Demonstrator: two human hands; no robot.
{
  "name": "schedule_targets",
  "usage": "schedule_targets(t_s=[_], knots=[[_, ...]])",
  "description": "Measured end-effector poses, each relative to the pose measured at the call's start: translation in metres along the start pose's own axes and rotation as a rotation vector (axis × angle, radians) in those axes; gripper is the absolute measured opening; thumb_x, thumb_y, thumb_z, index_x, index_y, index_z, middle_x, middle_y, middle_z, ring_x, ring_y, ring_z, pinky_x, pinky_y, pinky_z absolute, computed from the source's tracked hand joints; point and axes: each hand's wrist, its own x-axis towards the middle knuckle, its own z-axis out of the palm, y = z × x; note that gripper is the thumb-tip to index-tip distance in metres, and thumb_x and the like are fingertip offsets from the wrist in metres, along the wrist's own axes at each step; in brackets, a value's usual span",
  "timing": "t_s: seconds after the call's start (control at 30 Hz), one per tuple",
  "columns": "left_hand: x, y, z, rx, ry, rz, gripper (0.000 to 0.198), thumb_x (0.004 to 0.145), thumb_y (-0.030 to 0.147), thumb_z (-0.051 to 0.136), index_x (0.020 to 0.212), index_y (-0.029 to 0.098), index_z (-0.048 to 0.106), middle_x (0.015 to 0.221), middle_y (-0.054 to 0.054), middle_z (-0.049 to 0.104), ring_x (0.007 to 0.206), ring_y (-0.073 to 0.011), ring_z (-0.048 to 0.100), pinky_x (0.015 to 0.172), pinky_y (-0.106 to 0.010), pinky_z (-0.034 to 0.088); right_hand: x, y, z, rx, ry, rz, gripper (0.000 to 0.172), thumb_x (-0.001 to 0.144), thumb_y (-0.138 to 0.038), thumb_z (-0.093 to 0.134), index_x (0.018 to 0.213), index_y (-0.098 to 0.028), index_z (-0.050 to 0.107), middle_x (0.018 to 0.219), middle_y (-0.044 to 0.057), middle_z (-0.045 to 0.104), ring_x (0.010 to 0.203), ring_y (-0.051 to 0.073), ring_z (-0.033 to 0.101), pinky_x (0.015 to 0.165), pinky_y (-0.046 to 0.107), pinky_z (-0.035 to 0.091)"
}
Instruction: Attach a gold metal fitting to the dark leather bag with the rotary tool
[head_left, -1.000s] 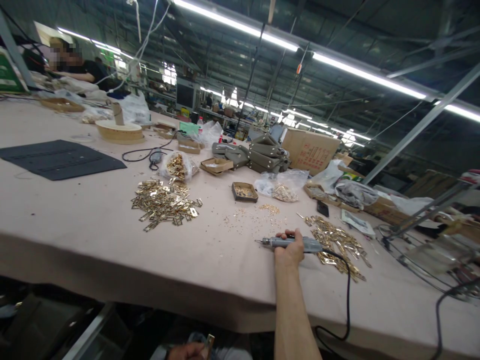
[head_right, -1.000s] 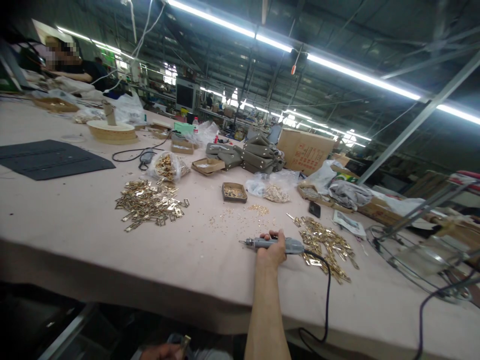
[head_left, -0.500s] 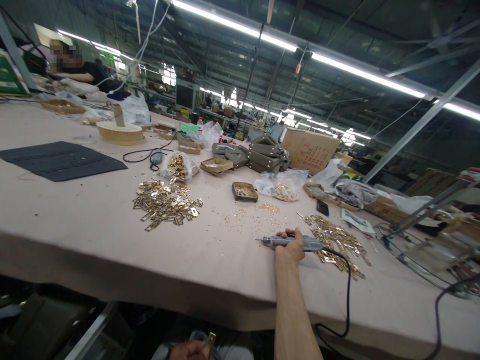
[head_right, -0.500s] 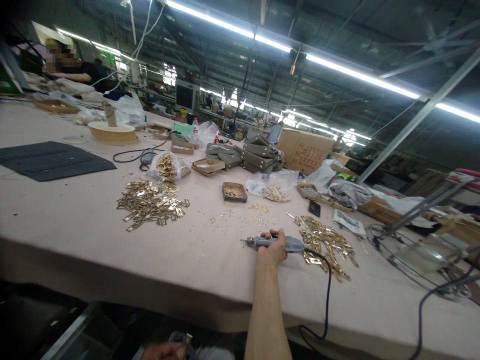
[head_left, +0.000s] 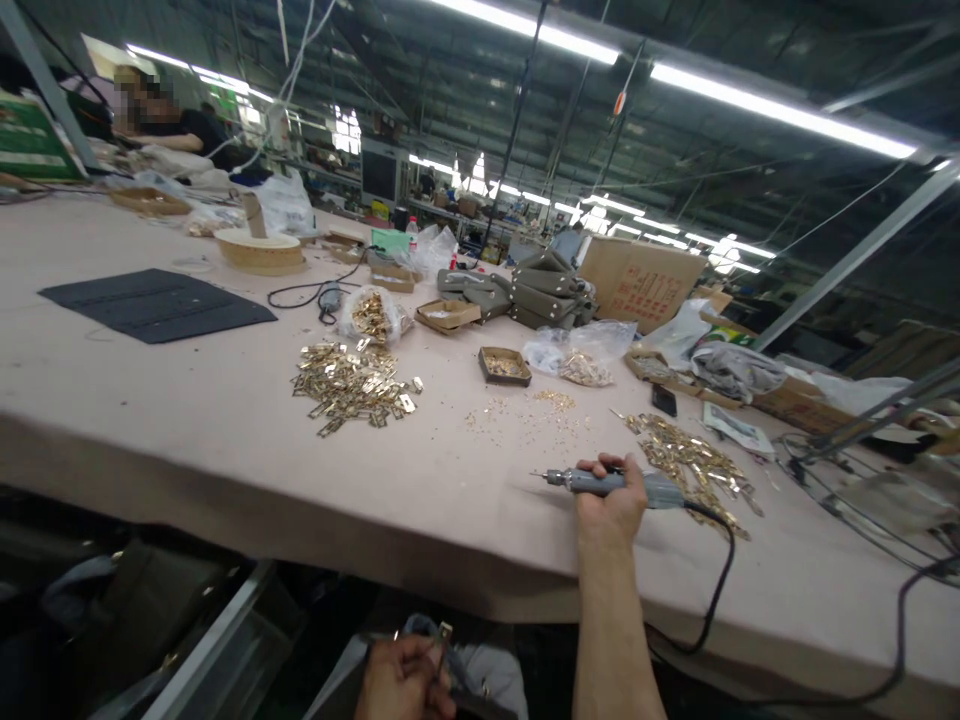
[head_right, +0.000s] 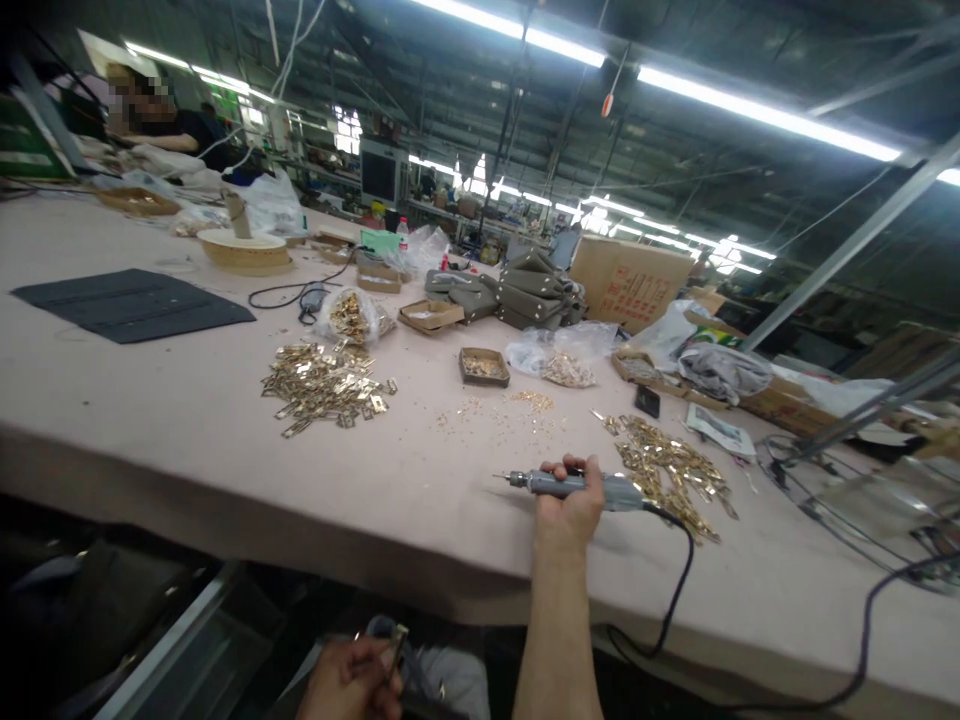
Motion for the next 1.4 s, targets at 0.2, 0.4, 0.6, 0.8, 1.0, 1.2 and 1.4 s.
schedule_targets(t_s=[0.2,0.4,0.6,0.8,1.0,1.2,1.4], knots=[[-0.024,0.022,0.003,0.026,-0.062,-0.009,0.052,0.075,0.061,0.070,0.073,0.010,0.066,0.057,-0.009,0.067,0.043,-0.0186,0.064,0.042,-0.025,0.050,-0.097,-0.023,-0.023,-0.121,-0.199,0.020,0.014,0.085,-0.027,0.063,0.079,-0.018,0.055,0.077,-0.003,0.054,0.053,0.006,0.044,0.058,0.025,0.048],[-0.031,0.023,0.005,0.020,-0.052,-0.006,0.041,0.081,0.049,0.067,0.078,0.009,0.064,0.063,-0.008,0.068,0.044,-0.0169,0.065,0.040,-0.022,0.051,-0.168,0.008,-0.053,-0.381,-0.244,-0.013,0.013,0.085,-0.028,0.066,0.079,-0.018,0.060,0.075,-0.002,0.058,0.053,0.009,0.048,0.059,0.029,0.048],[-0.032,0.024,0.007,0.027,-0.070,0.012,0.040,0.083,0.046,0.066,0.079,0.007,0.065,0.062,-0.008,0.067,0.043,-0.0174,0.065,0.039,-0.022,0.051,-0.183,0.042,-0.070,-0.451,-0.336,-0.074,0.012,0.088,-0.025,0.066,0.083,-0.018,0.059,0.077,-0.001,0.062,0.051,0.010,0.051,0.059,0.031,0.047],[-0.035,0.023,0.005,0.029,-0.080,0.033,0.044,0.083,0.050,0.067,0.079,0.007,0.065,0.063,-0.010,0.067,0.045,-0.0190,0.066,0.040,-0.023,0.051,-0.187,0.050,-0.074,-0.494,-0.380,-0.104,0.013,0.090,-0.024,0.065,0.082,-0.017,0.058,0.077,-0.001,0.063,0.050,0.010,0.052,0.057,0.031,0.047],[-0.035,0.021,0.004,0.063,-0.081,0.048,0.044,0.084,0.051,0.066,0.074,0.008,0.065,0.056,-0.009,0.066,0.043,-0.0191,0.066,0.041,-0.023,0.051,-0.191,0.053,-0.076,-0.513,-0.398,-0.102,0.013,0.090,-0.025,0.065,0.081,-0.017,0.059,0.078,-0.001,0.062,0.051,0.009,0.051,0.057,0.030,0.046],[-0.037,0.026,0.004,0.087,-0.088,0.054,0.045,0.083,0.053,0.067,0.070,0.010,0.064,0.052,-0.008,0.064,0.042,-0.0203,0.065,0.040,-0.025,0.050,-0.195,0.053,-0.074,-0.589,-0.501,-0.128,0.014,0.091,-0.025,0.066,0.082,-0.017,0.059,0.074,-0.001,0.061,0.052,0.010,0.053,0.054,0.028,0.044],[-0.041,0.029,0.003,0.113,-0.124,0.058,0.051,0.084,0.058,0.064,0.066,0.010,0.064,0.048,-0.009,0.063,0.037,-0.0169,0.060,0.040,-0.023,0.048,-0.193,0.059,-0.079,-0.649,-0.635,-0.063,0.024,0.088,-0.025,0.072,0.074,-0.018,0.054,0.064,-0.004,0.057,0.049,0.010,0.051,0.046,0.024,0.039]])
